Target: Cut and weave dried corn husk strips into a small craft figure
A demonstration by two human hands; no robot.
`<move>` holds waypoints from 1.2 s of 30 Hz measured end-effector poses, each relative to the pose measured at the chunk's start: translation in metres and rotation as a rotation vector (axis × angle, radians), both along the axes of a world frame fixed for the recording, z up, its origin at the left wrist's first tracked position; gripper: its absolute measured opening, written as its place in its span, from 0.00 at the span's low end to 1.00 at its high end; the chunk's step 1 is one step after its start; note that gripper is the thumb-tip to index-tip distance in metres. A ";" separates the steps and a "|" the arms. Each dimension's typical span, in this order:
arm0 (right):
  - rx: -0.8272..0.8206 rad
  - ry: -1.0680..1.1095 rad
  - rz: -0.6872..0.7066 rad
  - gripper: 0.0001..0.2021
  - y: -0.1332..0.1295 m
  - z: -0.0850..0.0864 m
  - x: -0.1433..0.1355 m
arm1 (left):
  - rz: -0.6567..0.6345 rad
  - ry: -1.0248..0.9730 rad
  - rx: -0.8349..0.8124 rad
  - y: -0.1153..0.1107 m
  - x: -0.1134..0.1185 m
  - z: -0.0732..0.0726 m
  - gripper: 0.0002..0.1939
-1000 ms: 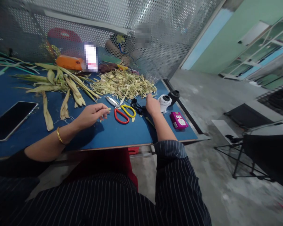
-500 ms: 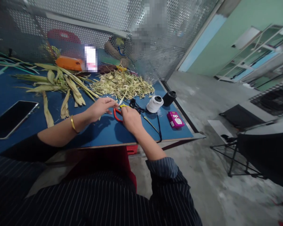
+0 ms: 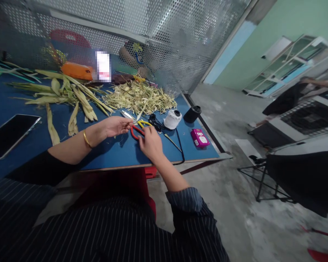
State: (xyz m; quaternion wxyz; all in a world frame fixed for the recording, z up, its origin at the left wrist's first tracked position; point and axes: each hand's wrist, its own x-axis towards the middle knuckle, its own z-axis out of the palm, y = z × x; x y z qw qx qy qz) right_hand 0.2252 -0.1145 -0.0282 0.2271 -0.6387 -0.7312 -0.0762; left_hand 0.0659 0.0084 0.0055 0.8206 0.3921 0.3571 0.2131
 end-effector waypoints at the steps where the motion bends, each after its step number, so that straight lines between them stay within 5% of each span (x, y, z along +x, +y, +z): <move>1: -0.070 -0.028 -0.115 0.15 0.007 0.003 0.003 | 0.036 0.015 0.016 0.000 -0.002 0.001 0.13; 6: -0.426 -0.300 -0.148 0.15 0.049 0.026 0.002 | 0.139 0.011 0.161 -0.007 -0.003 0.005 0.12; 10: -0.488 -0.323 -0.092 0.22 0.067 0.036 -0.008 | 0.196 -0.069 0.209 -0.007 -0.003 0.006 0.10; 14: -0.524 -0.254 -0.069 0.32 0.056 0.039 0.002 | 0.241 -0.115 0.220 -0.001 -0.006 0.006 0.09; 18: -0.585 0.135 -0.086 0.25 0.020 0.043 0.031 | 0.279 -0.114 0.212 0.006 -0.007 0.004 0.09; 22: -0.783 0.835 -0.085 0.22 -0.026 0.050 0.061 | 0.297 -0.133 0.206 0.008 -0.008 0.005 0.11; 26: -0.791 1.338 -0.119 0.22 -0.060 0.054 0.081 | 0.289 -0.130 0.202 0.005 -0.008 0.008 0.11; 30: -0.848 1.436 -0.119 0.24 -0.062 0.056 0.086 | 0.289 -0.131 0.208 0.002 -0.007 0.010 0.12; 36: -0.852 1.370 -0.124 0.21 -0.021 0.059 0.067 | 0.260 -0.145 0.220 0.002 -0.009 0.009 0.11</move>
